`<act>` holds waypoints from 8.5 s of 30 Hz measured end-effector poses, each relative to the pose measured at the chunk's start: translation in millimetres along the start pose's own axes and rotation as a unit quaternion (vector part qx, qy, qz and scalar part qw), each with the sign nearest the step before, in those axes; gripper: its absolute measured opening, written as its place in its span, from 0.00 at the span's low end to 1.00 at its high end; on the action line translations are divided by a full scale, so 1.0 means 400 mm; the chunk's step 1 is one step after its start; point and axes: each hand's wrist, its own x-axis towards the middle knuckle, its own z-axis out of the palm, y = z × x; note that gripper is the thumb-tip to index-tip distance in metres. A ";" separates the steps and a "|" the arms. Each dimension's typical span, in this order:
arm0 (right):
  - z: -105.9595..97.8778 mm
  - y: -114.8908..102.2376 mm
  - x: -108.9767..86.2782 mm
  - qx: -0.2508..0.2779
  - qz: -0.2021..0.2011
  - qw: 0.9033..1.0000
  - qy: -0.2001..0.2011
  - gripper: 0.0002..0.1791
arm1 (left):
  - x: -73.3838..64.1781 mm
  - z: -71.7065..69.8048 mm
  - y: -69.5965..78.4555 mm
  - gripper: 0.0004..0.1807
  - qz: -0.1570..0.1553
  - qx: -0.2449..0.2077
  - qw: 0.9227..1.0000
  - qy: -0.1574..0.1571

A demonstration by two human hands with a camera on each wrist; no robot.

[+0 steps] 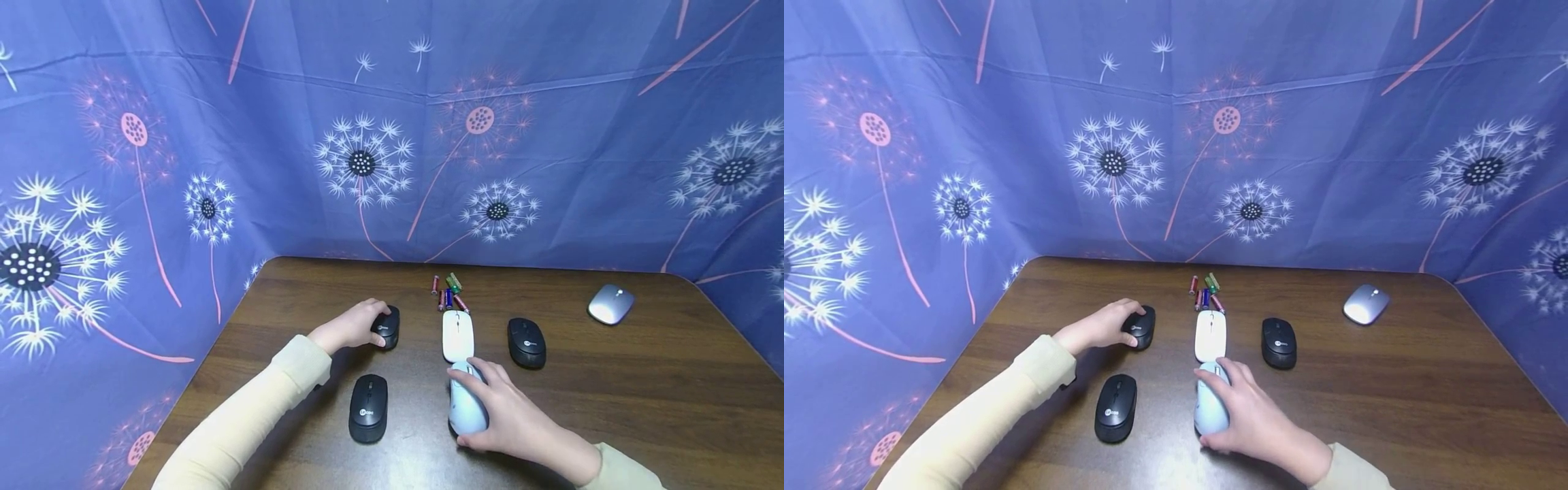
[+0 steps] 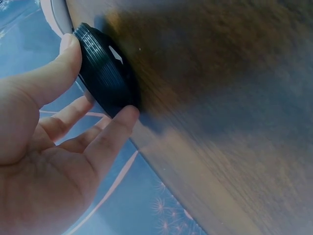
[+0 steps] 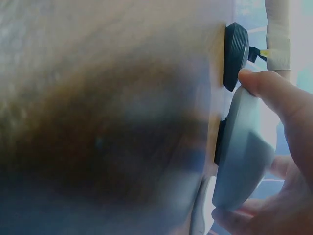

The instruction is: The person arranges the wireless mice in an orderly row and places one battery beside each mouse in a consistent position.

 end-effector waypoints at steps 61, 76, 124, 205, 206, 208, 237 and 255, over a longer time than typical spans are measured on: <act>-0.052 0.001 0.011 0.000 -0.006 1.000 -0.002 0.43 | 0.033 -0.025 0.049 0.33 -0.068 0.092 0.991 -0.062; -0.214 0.159 0.042 -0.043 0.063 0.996 0.049 0.40 | 0.038 -0.021 0.055 0.34 -0.076 0.112 0.989 -0.063; -0.327 0.661 0.034 -0.084 0.186 0.973 0.105 0.49 | 0.082 -0.043 0.061 0.43 -0.073 0.160 0.977 -0.123; -0.290 0.646 0.079 -0.065 0.323 0.940 0.091 0.40 | 0.098 -0.041 0.068 0.46 -0.093 0.179 0.968 -0.152; -0.290 0.645 0.078 -0.066 0.322 0.940 0.091 0.41 | 0.097 -0.041 0.069 0.46 -0.094 0.178 0.968 -0.152; -0.290 0.646 0.076 -0.068 0.319 0.941 0.092 0.41 | 0.096 -0.041 0.070 0.46 -0.095 0.177 0.968 -0.153; -0.358 0.564 0.085 -0.080 0.249 0.955 0.137 0.36 | 0.100 -0.036 0.067 0.46 -0.085 0.200 0.965 -0.146; -0.414 0.497 0.065 -0.075 0.198 0.961 0.177 0.34 | 0.095 -0.041 0.073 0.46 -0.101 0.189 0.965 -0.148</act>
